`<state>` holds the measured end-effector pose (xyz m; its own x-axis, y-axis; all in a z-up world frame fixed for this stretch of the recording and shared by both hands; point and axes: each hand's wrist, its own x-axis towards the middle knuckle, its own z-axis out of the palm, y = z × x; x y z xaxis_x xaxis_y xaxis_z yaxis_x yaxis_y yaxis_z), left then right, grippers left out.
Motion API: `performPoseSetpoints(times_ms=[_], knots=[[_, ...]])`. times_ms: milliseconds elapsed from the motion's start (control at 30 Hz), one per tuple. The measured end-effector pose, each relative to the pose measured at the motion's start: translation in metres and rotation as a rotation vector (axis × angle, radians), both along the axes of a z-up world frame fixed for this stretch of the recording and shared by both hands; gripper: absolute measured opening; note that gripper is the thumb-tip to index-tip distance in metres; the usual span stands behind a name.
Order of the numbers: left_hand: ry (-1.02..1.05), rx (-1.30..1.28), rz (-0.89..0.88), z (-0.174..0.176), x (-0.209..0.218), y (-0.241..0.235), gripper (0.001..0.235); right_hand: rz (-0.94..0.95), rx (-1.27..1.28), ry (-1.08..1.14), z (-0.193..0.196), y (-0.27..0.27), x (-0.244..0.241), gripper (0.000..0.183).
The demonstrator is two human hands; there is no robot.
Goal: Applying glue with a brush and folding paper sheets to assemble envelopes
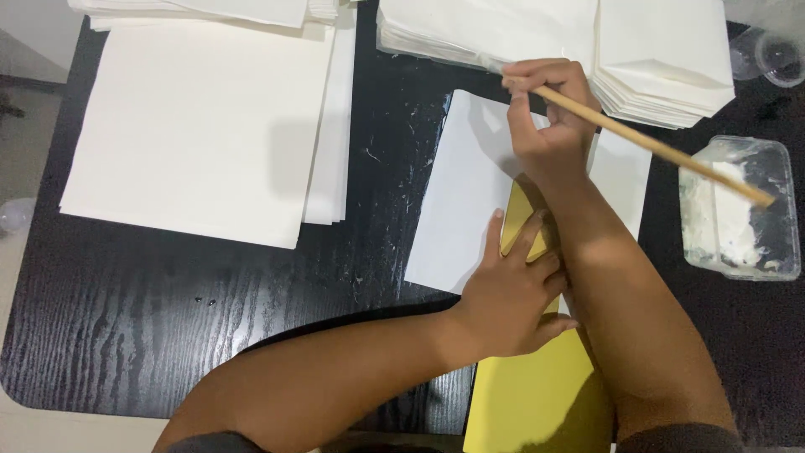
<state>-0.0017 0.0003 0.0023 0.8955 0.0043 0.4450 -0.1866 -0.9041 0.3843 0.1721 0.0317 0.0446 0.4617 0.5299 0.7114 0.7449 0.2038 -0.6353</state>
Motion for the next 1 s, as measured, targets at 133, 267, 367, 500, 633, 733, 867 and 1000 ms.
performPoseSetpoints(times_ms=[133, 267, 367, 500, 633, 733, 867, 1000], knots=[[0.027, -0.029, -0.025, -0.002, 0.002, -0.001, 0.061, 0.108, 0.003, 0.149, -0.015, -0.002, 0.007, 0.02], [0.079, 0.02, -0.025, -0.003, 0.002, -0.002, 0.063, 0.127, -0.137, 0.134, -0.011, -0.002, 0.007, 0.016], [0.046, 0.003, -0.02, -0.005, 0.001, -0.002, 0.061, 0.071, -0.208, 0.131, -0.003, -0.001, 0.001, 0.011], [0.009, 0.0, -0.017, -0.001, 0.001, 0.0, 0.063, 0.072, -0.269, 0.095, -0.004, 0.0, 0.005, 0.008], [0.047, 0.015, -0.035, -0.001, 0.001, 0.0, 0.06, 0.051, -0.139, -0.087, 0.0, -0.002, 0.006, 0.013], [0.163, 0.038, -0.075, 0.001, 0.001, 0.0, 0.062, 0.048, 0.019, -0.079, 0.011, -0.002, -0.006, 0.013], [0.077, -0.006, -0.075, 0.002, 0.001, 0.002, 0.061, 0.012, 0.161, 0.014, 0.02, -0.007, -0.005, 0.009], [0.185, 0.057, -0.087, -0.004, 0.002, 0.001, 0.073, 0.159, 0.335, -0.651, 0.057, -0.012, 0.015, 0.022]])
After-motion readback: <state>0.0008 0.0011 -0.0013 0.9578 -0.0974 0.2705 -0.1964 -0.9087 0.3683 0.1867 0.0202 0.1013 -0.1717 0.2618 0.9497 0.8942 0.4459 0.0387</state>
